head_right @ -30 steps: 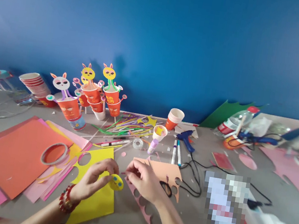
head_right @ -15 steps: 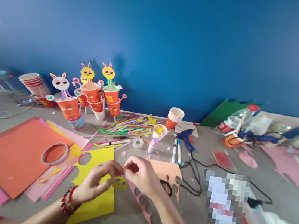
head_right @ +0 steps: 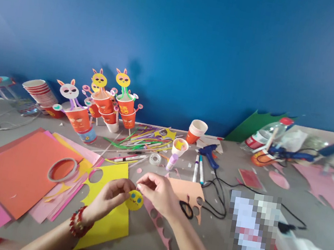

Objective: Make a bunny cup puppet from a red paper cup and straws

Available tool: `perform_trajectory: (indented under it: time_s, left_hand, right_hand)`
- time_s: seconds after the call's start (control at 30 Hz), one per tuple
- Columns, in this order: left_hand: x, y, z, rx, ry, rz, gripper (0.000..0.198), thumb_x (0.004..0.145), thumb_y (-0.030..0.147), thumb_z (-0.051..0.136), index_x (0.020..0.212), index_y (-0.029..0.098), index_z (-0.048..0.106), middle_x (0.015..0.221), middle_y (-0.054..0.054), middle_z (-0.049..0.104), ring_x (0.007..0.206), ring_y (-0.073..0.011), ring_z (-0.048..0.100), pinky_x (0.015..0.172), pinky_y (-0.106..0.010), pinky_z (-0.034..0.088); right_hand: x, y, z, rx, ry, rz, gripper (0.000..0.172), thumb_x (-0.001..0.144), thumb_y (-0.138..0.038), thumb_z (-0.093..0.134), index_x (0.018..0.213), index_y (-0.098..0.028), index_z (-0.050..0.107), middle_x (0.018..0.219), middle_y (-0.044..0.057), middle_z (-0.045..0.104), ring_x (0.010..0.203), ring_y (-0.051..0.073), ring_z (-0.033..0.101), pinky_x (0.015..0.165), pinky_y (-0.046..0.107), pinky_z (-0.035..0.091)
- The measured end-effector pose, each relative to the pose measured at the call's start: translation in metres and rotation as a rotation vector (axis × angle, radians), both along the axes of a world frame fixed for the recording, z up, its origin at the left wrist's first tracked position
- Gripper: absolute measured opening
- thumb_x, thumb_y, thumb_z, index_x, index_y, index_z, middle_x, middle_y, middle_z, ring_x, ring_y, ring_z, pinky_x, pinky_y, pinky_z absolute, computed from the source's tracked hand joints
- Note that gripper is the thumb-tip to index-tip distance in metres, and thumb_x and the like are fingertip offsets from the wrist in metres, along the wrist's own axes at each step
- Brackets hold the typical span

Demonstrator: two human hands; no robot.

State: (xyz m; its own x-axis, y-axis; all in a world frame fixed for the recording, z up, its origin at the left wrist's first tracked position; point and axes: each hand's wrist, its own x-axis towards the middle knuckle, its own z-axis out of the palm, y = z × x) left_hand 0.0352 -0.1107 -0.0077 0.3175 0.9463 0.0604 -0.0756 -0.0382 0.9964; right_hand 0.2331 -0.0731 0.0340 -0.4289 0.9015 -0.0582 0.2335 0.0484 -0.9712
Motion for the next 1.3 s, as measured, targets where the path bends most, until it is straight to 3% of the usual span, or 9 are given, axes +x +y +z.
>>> perform_trajectory:
  time_s: [1.3]
  left_hand:
    - [-0.0004,0.0025,-0.0060,-0.082,-0.022,0.048,0.026,0.086,0.037,0.068,0.074,0.016,0.059,0.090,-0.008,0.067,0.080,-0.0185,0.060,0.072,-0.027,0.047]
  right_hand:
    - [-0.0002,-0.0025,-0.0085,0.014,0.017,-0.002,0.010,0.087,-0.027,0.066,0.091,-0.019,0.069,0.081,0.002,0.070,0.074,0.017,0.064,0.066,0.025,0.050]
